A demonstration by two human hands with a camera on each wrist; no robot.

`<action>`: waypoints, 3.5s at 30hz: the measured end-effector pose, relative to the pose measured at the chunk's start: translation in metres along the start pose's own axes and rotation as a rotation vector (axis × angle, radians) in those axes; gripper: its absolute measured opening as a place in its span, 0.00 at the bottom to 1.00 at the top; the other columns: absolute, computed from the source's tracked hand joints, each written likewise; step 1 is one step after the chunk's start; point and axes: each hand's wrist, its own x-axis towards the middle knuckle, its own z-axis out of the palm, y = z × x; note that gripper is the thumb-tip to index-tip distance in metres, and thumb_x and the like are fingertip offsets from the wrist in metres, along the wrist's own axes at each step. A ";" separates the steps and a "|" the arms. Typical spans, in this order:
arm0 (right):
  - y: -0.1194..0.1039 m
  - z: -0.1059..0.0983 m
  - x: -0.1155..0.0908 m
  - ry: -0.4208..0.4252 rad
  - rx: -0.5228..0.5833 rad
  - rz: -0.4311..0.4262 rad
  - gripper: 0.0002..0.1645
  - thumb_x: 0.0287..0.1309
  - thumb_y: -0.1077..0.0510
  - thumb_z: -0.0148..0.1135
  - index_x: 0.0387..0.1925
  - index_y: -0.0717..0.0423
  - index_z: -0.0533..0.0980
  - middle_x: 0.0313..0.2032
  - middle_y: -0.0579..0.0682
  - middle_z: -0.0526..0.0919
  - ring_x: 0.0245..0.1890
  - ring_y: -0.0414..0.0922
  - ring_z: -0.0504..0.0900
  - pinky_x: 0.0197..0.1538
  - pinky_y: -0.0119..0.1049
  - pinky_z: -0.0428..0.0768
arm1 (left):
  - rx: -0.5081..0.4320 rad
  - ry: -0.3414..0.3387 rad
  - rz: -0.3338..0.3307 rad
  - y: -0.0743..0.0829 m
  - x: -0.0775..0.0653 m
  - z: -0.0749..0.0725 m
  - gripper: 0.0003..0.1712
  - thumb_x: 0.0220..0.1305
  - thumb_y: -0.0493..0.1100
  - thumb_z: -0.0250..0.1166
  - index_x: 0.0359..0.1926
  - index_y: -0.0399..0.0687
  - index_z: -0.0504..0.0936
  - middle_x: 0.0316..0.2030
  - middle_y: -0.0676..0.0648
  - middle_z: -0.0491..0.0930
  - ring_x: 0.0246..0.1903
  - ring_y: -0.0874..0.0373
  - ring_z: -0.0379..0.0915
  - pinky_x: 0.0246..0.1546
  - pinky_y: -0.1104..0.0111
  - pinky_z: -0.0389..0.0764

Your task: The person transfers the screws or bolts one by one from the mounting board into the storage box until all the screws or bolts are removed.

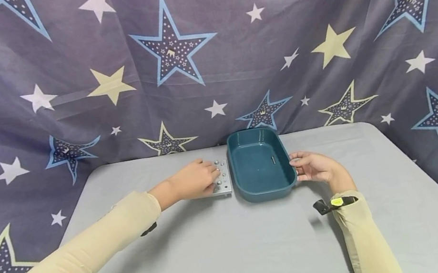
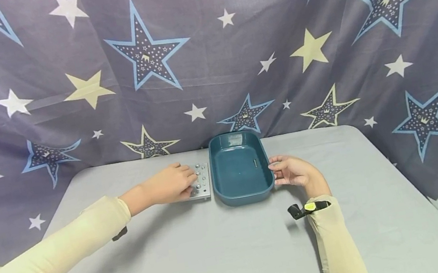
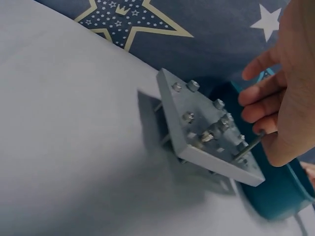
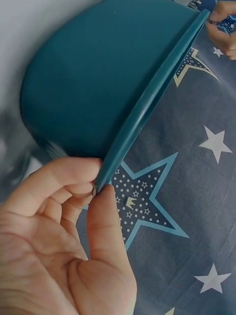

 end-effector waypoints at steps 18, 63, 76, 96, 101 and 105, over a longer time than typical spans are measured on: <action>0.001 0.000 0.001 -0.011 -0.008 -0.014 0.10 0.76 0.69 0.37 0.51 0.58 0.65 0.32 0.45 0.82 0.32 0.39 0.82 0.37 0.32 0.85 | -0.274 -0.150 -0.144 -0.007 0.020 -0.033 0.08 0.49 0.37 0.69 0.21 0.50 0.77 0.21 0.55 0.80 0.21 0.63 0.66 0.30 0.65 0.76; 0.002 0.001 0.000 0.021 -0.028 -0.013 0.10 0.76 0.69 0.38 0.52 0.59 0.63 0.31 0.43 0.81 0.31 0.37 0.81 0.36 0.31 0.85 | -0.583 -0.279 -0.354 -0.035 0.121 -0.088 0.02 0.59 0.39 0.69 0.34 0.48 0.87 0.34 0.51 0.86 0.32 0.57 0.77 0.39 0.63 0.81; 0.002 0.001 0.000 0.004 -0.035 -0.031 0.10 0.75 0.69 0.39 0.51 0.59 0.64 0.32 0.44 0.81 0.33 0.38 0.82 0.38 0.32 0.85 | -0.631 -0.341 -0.383 -0.040 0.154 -0.067 0.07 0.61 0.38 0.67 0.26 0.46 0.85 0.20 0.52 0.80 0.25 0.59 0.76 0.36 0.66 0.80; 0.003 0.001 0.000 0.015 -0.042 -0.021 0.10 0.75 0.69 0.39 0.51 0.58 0.63 0.31 0.43 0.81 0.32 0.37 0.81 0.38 0.32 0.85 | -0.730 -0.377 -0.429 -0.034 0.168 -0.033 0.09 0.64 0.36 0.62 0.35 0.35 0.87 0.35 0.39 0.90 0.31 0.52 0.85 0.34 0.70 0.80; 0.003 0.001 0.000 0.019 -0.034 -0.027 0.10 0.75 0.70 0.39 0.50 0.57 0.64 0.31 0.43 0.81 0.32 0.37 0.81 0.36 0.31 0.84 | -0.740 -0.392 -0.439 -0.031 0.172 -0.028 0.10 0.66 0.37 0.61 0.38 0.35 0.87 0.34 0.41 0.89 0.34 0.49 0.86 0.33 0.69 0.78; 0.004 0.000 0.001 0.013 -0.029 -0.029 0.10 0.75 0.70 0.39 0.50 0.56 0.64 0.31 0.43 0.81 0.32 0.37 0.82 0.36 0.31 0.85 | -0.757 -0.396 -0.444 -0.029 0.174 -0.024 0.10 0.68 0.37 0.62 0.40 0.35 0.88 0.34 0.41 0.89 0.27 0.57 0.82 0.33 0.69 0.77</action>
